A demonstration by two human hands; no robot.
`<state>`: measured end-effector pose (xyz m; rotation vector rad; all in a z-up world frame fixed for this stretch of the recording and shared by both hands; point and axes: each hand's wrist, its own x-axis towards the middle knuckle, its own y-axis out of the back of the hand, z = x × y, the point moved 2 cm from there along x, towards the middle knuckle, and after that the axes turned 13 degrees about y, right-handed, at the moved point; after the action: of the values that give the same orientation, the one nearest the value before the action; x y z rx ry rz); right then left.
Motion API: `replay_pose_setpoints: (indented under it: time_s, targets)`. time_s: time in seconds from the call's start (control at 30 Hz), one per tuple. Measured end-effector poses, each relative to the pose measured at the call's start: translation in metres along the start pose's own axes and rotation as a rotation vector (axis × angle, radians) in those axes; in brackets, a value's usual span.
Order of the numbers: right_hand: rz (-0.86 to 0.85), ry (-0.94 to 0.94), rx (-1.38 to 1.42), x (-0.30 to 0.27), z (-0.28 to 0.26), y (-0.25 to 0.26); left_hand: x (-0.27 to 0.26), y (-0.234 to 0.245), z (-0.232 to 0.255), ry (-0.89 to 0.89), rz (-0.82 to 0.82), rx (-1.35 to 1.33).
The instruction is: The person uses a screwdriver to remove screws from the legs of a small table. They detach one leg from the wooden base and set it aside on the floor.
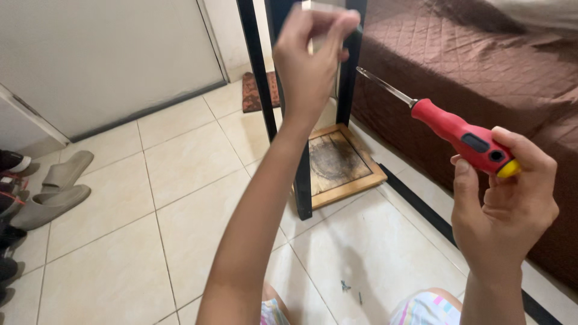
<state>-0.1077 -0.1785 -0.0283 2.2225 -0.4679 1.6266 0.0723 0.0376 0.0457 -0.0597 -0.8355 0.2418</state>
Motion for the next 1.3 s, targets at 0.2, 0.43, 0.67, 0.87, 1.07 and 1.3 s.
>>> replay_pose_setpoints:
  time_s: [0.2, 0.43, 0.67, 0.87, 1.07, 1.3]
  targets:
    - [0.03, -0.172, 0.1, -0.041, 0.034, 0.011, -0.105, 0.021, -0.063, 0.755, -0.143, -0.572]
    - [0.11, -0.618, 0.216, -0.208, 0.117, 0.013, -0.325, 0.059, -0.224, 1.073, -0.011, -0.026]
    - [0.423, -1.16, 0.615, -0.383, 0.164, 0.001, -0.491, 0.096, -0.286, 1.174, -0.083, 0.598]
    - [0.366, -1.249, 0.531, -0.433, 0.175, -0.003, -0.508, 0.08, -0.279, 1.123, -0.292, 0.752]
    - [0.298, -1.347, 0.504, -0.437, 0.171, -0.015, -0.514, 0.068, -0.265, 1.064, -0.329, 0.87]
    - [0.209, -1.418, 0.689, -0.437, 0.164, -0.019, -0.517, 0.071, -0.268, 0.959, -0.351, 0.87]
